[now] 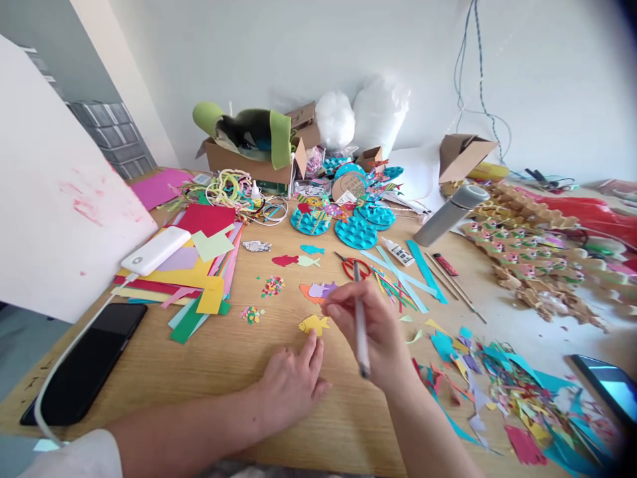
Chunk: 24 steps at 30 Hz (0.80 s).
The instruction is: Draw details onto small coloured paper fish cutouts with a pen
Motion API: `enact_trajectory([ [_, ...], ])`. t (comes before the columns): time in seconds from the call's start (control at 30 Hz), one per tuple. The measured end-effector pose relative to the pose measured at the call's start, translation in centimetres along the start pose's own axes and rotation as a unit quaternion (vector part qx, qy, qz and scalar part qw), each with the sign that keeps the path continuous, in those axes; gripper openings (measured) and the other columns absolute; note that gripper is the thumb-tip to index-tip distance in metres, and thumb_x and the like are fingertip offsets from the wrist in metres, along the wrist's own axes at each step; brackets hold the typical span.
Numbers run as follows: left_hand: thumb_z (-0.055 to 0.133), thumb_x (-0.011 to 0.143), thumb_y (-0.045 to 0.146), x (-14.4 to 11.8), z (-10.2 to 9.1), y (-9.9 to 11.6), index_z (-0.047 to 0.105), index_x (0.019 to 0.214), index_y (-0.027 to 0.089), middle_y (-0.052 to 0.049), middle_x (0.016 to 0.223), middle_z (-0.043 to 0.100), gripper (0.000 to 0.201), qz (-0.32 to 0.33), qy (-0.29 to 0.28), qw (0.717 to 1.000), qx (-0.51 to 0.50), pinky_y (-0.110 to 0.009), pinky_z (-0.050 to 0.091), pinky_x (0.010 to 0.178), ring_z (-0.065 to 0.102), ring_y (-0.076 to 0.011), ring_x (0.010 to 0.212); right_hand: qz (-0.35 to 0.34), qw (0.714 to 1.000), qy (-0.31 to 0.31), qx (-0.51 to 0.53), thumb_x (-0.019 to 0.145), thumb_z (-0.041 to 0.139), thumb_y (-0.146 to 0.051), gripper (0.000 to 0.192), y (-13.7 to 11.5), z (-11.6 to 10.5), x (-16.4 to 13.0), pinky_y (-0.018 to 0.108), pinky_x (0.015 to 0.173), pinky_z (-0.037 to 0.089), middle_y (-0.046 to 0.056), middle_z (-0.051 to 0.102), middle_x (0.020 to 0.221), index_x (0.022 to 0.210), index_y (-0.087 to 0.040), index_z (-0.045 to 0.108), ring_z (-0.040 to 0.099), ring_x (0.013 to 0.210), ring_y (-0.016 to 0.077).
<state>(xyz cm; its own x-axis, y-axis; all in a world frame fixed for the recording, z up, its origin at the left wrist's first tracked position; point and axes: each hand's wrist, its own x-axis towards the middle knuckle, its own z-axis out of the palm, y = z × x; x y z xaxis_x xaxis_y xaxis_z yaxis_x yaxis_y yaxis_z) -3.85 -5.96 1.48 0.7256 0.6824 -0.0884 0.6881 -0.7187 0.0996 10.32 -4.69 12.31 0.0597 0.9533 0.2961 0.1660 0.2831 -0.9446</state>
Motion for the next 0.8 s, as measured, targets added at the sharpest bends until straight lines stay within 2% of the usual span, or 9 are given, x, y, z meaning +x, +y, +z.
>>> enact_trajectory([
  [0.07,0.043,0.092,0.046,0.0,-0.2,-0.1,0.035,0.142,0.009,-0.023,0.145,0.037,0.062,0.004,-0.004,1.000,0.011,-0.040,0.052,0.073,0.063,-0.0280,0.093,0.045,0.987,-0.037,-0.149,0.087,0.054,-0.021,0.002,4.1,-0.8,0.3,0.029,0.064,0.044,0.002,0.061,0.082,0.087,-0.023,0.053,0.056,0.072,0.0162],
  [0.13,0.042,0.093,0.045,-0.1,-0.5,-0.1,0.036,0.142,0.010,-0.023,0.146,0.035,0.061,0.007,-0.003,1.000,0.014,-0.040,0.052,0.073,0.062,-0.0278,0.095,0.062,0.967,-0.058,-0.241,0.084,0.050,-0.014,0.008,7.4,-1.4,0.1,0.030,0.067,0.044,0.003,0.061,0.084,0.087,-0.022,0.051,0.057,0.074,0.0179],
  [0.23,0.044,0.092,0.046,-0.3,-0.8,0.0,0.038,0.141,0.011,-0.023,0.145,0.037,0.060,0.004,0.008,1.000,0.004,-0.041,0.051,0.078,0.061,-0.0275,0.097,0.053,0.938,-0.083,-0.334,0.077,0.046,-0.006,0.020,10.1,-1.9,-0.4,0.033,0.071,0.044,0.005,0.062,0.086,0.087,-0.022,0.049,0.057,0.081,0.0216],
  [0.33,0.045,0.092,0.047,-0.5,-0.8,0.0,0.038,0.141,0.010,-0.023,0.145,0.037,0.062,0.007,0.023,1.000,0.001,-0.041,0.049,0.080,0.058,-0.0294,0.103,0.040,0.924,-0.097,-0.368,0.073,0.044,-0.001,0.026,10.5,-1.8,-0.5,0.034,0.075,0.043,0.008,0.063,0.090,0.087,-0.022,0.048,0.055,0.086,0.0238],
  [0.5,0.045,0.092,0.048,-0.6,-0.9,0.0,0.038,0.141,0.010,-0.021,0.146,0.037,0.062,0.010,0.030,0.999,0.002,-0.041,0.049,0.081,0.056,-0.0294,0.107,0.040,0.914,-0.118,-0.386,0.071,0.044,0.000,0.027,10.1,-1.4,0.0,0.034,0.074,0.043,0.009,0.063,0.088,0.087,-0.022,0.045,0.054,0.083,0.0246],
  [0.7,0.045,0.092,0.049,-0.6,-1.4,-0.1,0.041,0.139,0.010,-0.021,0.145,0.037,0.061,0.018,0.030,0.999,-0.012,-0.041,0.049,0.079,0.056,-0.0293,0.106,0.048,0.917,-0.107,-0.382,0.070,0.044,-0.002,0.023,10.6,-1.2,0.0,0.032,0.070,0.043,0.005,0.061,0.079,0.081,-0.022,0.045,0.055,0.075,0.0219],
  [0.8,0.043,0.093,0.049,-0.7,-1.8,-0.2,0.043,0.137,0.012,-0.019,0.145,0.039,0.058,0.046,0.039,0.998,-0.028,-0.040,0.049,0.080,0.055,-0.0270,0.104,0.046,0.924,-0.106,-0.364,0.072,0.044,-0.004,0.021,10.5,-1.3,0.1,0.031,0.068,0.044,0.005,0.061,0.077,0.082,-0.023,0.045,0.056,0.074,0.0212],
])
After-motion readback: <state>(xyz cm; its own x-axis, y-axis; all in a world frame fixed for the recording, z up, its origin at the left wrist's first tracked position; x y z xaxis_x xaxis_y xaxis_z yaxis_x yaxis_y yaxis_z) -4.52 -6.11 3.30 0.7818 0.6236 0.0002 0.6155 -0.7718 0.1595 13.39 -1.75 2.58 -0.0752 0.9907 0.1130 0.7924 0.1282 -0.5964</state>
